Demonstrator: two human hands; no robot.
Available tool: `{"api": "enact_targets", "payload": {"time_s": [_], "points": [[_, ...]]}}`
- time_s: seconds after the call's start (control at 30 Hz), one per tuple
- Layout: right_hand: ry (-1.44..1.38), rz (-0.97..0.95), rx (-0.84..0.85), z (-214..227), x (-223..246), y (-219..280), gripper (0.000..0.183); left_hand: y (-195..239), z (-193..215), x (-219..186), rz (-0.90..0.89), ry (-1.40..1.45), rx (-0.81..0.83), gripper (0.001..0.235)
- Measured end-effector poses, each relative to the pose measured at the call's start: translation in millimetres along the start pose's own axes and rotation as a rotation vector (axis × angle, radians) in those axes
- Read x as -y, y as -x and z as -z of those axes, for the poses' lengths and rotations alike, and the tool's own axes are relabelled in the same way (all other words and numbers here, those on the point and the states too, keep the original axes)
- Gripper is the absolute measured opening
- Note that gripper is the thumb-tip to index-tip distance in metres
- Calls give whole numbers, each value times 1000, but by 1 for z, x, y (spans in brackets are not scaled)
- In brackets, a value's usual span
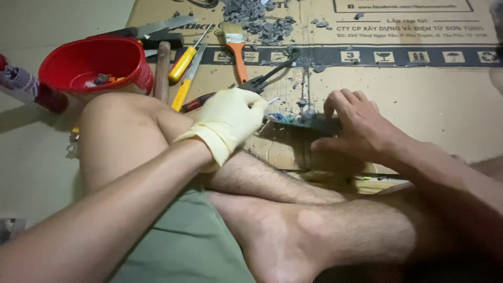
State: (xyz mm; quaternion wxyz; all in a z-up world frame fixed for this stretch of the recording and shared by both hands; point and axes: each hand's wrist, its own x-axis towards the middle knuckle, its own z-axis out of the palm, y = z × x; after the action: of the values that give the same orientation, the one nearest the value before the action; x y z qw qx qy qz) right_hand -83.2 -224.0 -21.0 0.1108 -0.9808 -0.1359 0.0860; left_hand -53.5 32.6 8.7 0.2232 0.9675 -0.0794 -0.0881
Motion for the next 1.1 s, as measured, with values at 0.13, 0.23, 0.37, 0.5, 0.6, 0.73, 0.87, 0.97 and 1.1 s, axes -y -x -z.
{"api": "enact_targets", "payload": {"time_s": [0.13,0.23,0.37,0.5,0.6,0.73,0.87,0.97,1.1], "points": [[-178,84,-31,-1,-1,14,42,5,-11,-2,-7,124,-11,36],[-223,-93,30,-1,-6,14,36,19,-4,-14,20,121,88,49],[-161,-201,134,1,2,11,64,27,-1,-16,5,-5,154,43],[-75,-195,60,3,6,11,52,24,-8,-16,-27,-37,183,43],[9,-239,154,3,18,7,52,23,-18,-19,-52,-6,177,41],[-105,-263,175,6,20,7,52,11,-32,-16,-40,46,187,43],[-153,-195,33,-15,5,1,62,10,-36,-22,-31,20,189,42],[-166,-155,37,-24,-4,-4,58,0,-52,-15,-50,16,186,41],[-233,-140,18,-28,-13,-6,58,-11,-61,-11,-52,-34,190,37]]}}
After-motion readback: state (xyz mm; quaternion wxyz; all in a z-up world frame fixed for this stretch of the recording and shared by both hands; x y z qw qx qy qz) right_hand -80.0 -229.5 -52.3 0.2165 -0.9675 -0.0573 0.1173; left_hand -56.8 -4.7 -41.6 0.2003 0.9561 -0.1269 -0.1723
